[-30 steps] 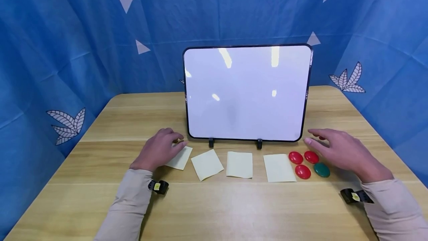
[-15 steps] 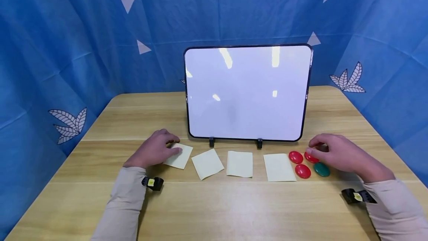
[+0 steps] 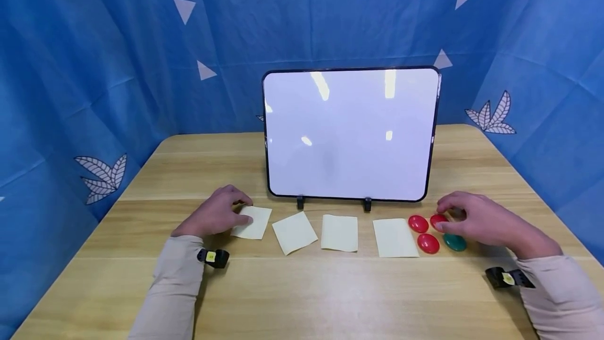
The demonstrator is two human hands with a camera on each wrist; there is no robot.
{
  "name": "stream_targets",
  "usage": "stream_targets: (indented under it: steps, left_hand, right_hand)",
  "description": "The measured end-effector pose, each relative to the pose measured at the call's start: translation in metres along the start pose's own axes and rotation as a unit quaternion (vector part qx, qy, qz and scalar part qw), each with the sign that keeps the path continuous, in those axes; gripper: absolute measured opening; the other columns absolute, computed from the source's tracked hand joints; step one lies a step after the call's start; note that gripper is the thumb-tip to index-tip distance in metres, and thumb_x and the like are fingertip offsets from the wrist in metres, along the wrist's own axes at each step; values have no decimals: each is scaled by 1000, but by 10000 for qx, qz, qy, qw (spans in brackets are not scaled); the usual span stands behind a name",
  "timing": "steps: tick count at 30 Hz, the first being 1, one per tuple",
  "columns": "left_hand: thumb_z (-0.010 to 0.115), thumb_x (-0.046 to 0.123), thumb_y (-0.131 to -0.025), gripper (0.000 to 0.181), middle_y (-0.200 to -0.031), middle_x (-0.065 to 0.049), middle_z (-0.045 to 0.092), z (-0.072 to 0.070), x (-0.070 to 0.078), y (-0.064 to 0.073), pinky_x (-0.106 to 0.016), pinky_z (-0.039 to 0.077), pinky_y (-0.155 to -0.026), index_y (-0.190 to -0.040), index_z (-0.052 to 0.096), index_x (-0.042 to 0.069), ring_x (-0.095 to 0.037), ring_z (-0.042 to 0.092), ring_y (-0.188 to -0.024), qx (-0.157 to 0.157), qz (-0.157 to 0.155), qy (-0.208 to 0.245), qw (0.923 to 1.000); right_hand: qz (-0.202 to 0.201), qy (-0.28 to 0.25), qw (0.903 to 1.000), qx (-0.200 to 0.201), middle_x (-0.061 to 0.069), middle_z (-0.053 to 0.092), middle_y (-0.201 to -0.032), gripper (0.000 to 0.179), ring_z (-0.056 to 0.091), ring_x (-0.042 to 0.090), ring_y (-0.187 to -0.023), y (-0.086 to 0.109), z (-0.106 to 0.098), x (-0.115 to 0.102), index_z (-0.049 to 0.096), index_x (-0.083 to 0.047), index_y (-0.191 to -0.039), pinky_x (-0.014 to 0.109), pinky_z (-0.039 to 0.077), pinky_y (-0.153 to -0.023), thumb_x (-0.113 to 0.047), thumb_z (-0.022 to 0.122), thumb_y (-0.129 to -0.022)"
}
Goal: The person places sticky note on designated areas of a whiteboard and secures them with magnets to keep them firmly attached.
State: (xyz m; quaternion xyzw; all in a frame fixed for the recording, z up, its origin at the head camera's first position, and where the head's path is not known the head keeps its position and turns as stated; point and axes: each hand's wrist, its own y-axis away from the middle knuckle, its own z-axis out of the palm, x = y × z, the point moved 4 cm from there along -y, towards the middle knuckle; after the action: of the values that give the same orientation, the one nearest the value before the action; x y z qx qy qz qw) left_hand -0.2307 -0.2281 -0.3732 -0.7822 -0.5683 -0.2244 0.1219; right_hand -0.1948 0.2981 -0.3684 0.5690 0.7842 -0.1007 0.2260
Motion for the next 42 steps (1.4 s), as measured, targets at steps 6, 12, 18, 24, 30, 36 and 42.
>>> stream_targets:
  steps: [6, 12, 18, 24, 30, 36, 42]
  left_hand:
    - [81, 25, -84, 30, -119, -7, 59, 3, -3, -2, -46, 44, -96, -109, 72, 12, -27, 51, -110, 130, -111, -83, 9998]
    - [81, 24, -83, 33, -104, -7, 60, 6, -3, -6, -42, 45, -86, -107, 65, 7, -26, 52, -98, 230, -95, -107, 9996]
    - [80, 23, -86, 33, -93, -4, 58, 7, -5, -8, -37, 44, -77, -108, 60, 8, -22, 53, -86, 242, -243, 107, 9994]
    - [76, 17, -90, 26, -94, -5, 61, 2, -4, -9, -38, 45, -77, -112, 63, 10, -24, 53, -86, 677, -110, 409, 9968]
    - [76, 17, -91, 23, -96, -4, 63, -1, -3, -11, -38, 45, -77, -112, 66, 14, -24, 54, -87, 1104, 72, 439, 9929]
    - [75, 17, -91, 24, -100, -4, 65, -1, -2, -11, -38, 47, -77, -114, 69, 15, -24, 55, -87, 1267, 162, 451, 9908]
    - [76, 17, -91, 26, -94, -4, 64, 0, 0, -11, -37, 47, -74, -116, 70, 13, -23, 54, -84, 1329, 263, 453, 9897]
  right_hand:
    - [34, 73, 10000, -15, 22, 60, -127, 45, 51, 49, -120, 0, 0, 1, 74, -12, -108, 65, 44, -95, -48, 80, -82]
    - [99, 110, 9999, -68, 23, 58, -128, 46, 49, 49, -120, 0, 1, 1, 75, -11, -107, 63, 45, -93, -47, 81, -80]
    - [81, 146, 9998, -147, 25, 57, -128, 47, 48, 51, -119, 1, 1, 2, 74, -7, -110, 66, 44, -93, -43, 83, -80]
    - [73, 156, 9997, -156, 23, 58, -128, 45, 49, 49, -118, 0, 2, 2, 75, -7, -109, 64, 45, -93, -40, 84, -79]
    - [45, 179, 9997, -137, 22, 58, -127, 40, 50, 48, -117, 0, 2, 3, 76, -9, -106, 63, 46, -92, -38, 84, -79]
    - [40, 227, 9997, -28, 20, 59, -126, 39, 51, 47, -117, -1, 3, 3, 76, -10, -105, 62, 47, -91, -36, 85, -78]
    - [58, 228, 9997, -65, 21, 58, -127, 39, 50, 47, -118, -3, 4, 2, 76, -10, -107, 63, 46, -93, -37, 85, -79]
